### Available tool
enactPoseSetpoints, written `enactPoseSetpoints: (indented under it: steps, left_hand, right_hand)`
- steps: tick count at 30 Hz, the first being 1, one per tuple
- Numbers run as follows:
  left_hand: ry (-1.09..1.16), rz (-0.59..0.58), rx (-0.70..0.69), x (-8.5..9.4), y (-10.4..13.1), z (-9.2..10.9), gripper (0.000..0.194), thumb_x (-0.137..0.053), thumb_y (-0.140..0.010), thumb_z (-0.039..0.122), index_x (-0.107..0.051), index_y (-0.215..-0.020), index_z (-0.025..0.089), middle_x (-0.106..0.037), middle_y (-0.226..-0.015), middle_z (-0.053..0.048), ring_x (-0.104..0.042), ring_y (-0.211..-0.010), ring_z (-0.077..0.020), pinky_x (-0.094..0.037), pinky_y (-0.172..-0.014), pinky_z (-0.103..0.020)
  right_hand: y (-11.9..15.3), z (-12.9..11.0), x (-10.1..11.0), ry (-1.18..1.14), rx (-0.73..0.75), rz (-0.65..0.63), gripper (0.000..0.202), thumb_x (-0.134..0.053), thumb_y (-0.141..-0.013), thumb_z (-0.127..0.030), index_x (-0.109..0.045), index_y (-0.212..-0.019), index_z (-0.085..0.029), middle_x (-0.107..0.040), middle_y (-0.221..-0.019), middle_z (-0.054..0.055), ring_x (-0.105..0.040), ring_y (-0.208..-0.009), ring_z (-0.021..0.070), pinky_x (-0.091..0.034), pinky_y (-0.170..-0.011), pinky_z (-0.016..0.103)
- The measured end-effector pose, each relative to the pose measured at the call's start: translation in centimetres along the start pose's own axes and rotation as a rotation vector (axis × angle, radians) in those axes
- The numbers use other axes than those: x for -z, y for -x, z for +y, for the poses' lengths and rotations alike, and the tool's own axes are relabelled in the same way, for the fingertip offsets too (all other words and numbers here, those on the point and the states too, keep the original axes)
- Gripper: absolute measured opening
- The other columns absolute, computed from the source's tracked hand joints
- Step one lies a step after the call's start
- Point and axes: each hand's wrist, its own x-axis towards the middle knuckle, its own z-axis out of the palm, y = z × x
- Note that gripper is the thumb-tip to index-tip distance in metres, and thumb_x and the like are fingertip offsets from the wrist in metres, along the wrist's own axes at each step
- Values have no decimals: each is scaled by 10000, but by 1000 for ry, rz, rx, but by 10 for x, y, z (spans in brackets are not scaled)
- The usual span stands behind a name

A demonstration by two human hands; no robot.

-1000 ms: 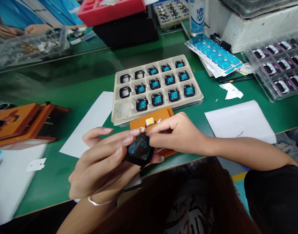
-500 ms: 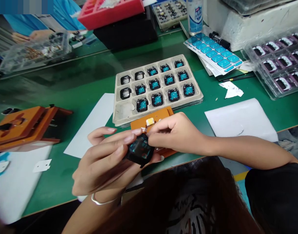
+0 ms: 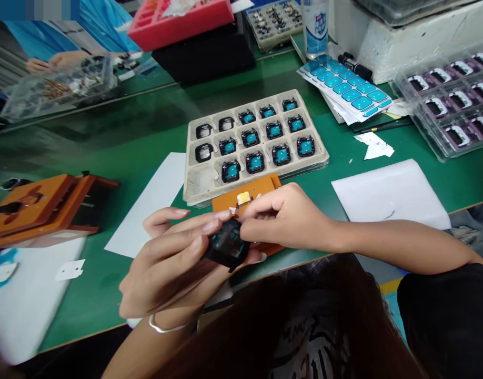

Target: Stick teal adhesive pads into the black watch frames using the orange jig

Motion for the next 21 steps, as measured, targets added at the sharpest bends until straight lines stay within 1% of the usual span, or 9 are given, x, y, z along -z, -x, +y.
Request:
enactPoseSetpoints:
  steps: [4,7,10,13,16,19,21]
  left_hand:
    - [4,18,-13,1,0,0,521,-887,-683,190,-636,-1138,229,-756,-1050,-21,-751,-941,-247,-515,-930,-447]
    - [-23,8,-3,2,2,0,464,-892,-685,230,-650,-1080,256,-758,-1044,4,-753,-932,-249,-524,-922,-451]
    - [-38,3,22,2,3,0,398,-871,-716,228,-649,-1044,265,-760,-1036,19,-754,-931,-246,-525,-928,-451]
    - [-38,-2,21,2,3,0,380,-874,-714,247,-646,-1017,257,-759,-1030,21,-756,-919,-241,-527,-921,-443]
    - [-52,-14,11,2,3,-2,369,-868,-723,269,-641,-1014,261,-756,-1014,27,-756,-908,-236,-525,-914,-437]
    - [-60,-12,18,2,6,-3,405,-862,-731,285,-628,-1062,276,-752,-1009,25,-754,-912,-233,-512,-916,-437]
    - [-26,-42,74,3,9,-4,467,-880,-704,280,-616,-1089,292,-748,-1021,25,-751,-925,-237,-499,-928,-442]
  right_hand:
    - [0,0,-1,15,0,12,197,-496,-740,-131,-570,-557,-137,-544,-502,-28,-489,-482,71,-354,-452,177]
    - [0,0,-1,24,4,21,167,-505,-709,-133,-580,-560,-142,-526,-499,-33,-482,-493,76,-351,-454,180]
    - [0,0,-1,22,2,25,184,-507,-720,-147,-568,-546,-145,-523,-500,-31,-478,-498,77,-349,-453,180]
    - [0,1,0,5,-4,15,188,-508,-720,-147,-558,-539,-145,-519,-494,-33,-461,-489,70,-345,-452,174]
    - [0,2,0,-12,-7,13,149,-518,-707,-137,-586,-575,-138,-512,-497,-41,-446,-489,63,-348,-460,169]
    - [0,3,0,8,28,44,168,-542,-723,-146,-573,-558,-137,-456,-493,-56,-412,-481,49,-319,-454,161]
    - [0,3,0,19,26,41,172,-539,-725,-147,-565,-554,-138,-448,-491,-56,-409,-482,50,-312,-452,161]
